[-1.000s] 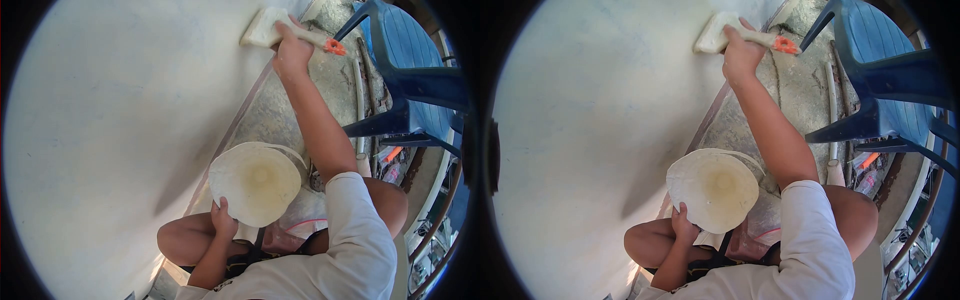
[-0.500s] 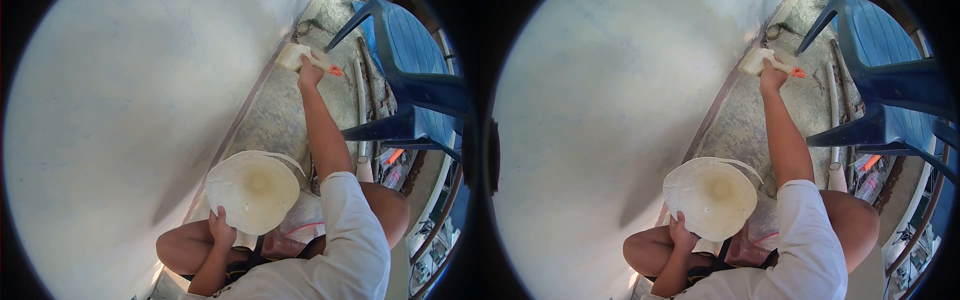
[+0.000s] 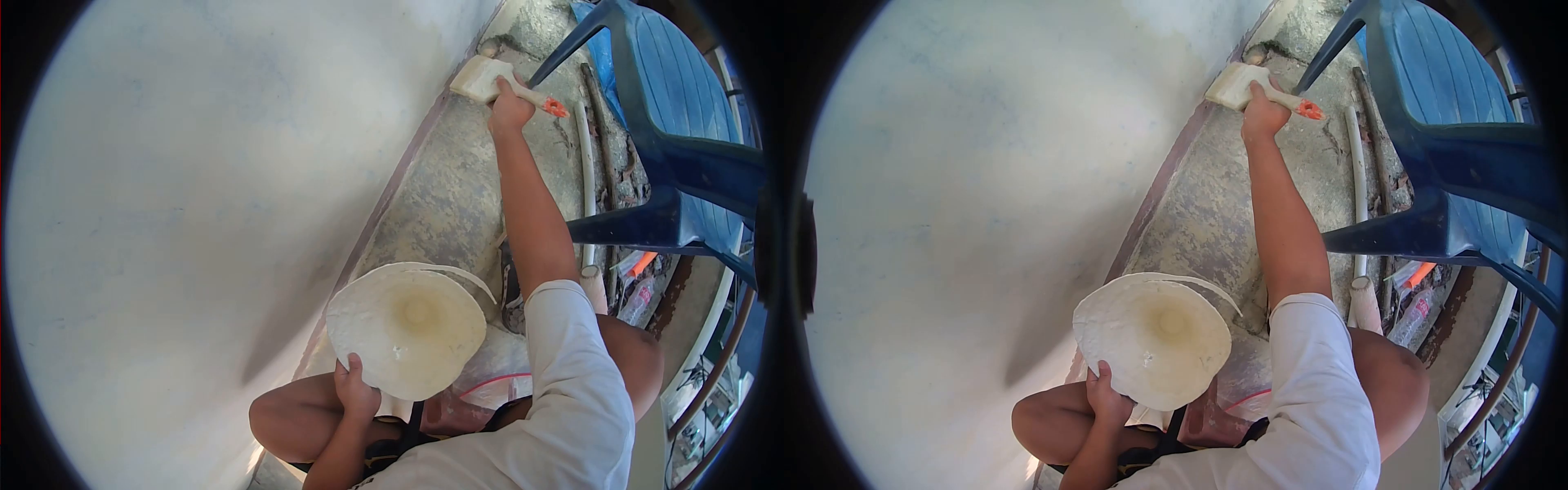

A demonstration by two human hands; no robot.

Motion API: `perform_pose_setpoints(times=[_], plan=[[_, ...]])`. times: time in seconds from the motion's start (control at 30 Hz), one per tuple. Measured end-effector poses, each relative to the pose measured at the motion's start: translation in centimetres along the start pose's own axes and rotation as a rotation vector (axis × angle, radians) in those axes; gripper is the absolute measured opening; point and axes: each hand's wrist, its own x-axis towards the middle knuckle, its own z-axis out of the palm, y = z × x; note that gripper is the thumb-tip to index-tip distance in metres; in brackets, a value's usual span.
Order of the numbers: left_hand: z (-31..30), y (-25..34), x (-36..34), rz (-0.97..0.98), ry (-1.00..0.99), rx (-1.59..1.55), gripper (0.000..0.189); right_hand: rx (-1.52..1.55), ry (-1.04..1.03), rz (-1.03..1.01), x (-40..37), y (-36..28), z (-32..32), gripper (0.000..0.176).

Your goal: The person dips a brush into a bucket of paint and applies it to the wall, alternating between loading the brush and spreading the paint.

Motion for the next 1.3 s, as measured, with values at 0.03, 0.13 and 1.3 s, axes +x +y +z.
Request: perform_pose_setpoints(times=[0.03, 0.13, 1.3], plan=[[0.1, 0.0, 0.0, 0.006, -0.005, -0.004, 0.038, 0.006, -0.004, -0.005, 0.3, 0.6, 1.0, 0.038], [0.4, 0.0, 0.2, 0.018, -0.027, 0.001, 0.039, -0.158, -0.074, -0.080, 0.1, 1.0, 4.5, 0.039], [2.6, 1.4, 0.1, 0.043, 0.056, 0.055, 0.045, 0.116, 0.008, 0.022, 5.5, 1.3, 3.1, 0.040]])
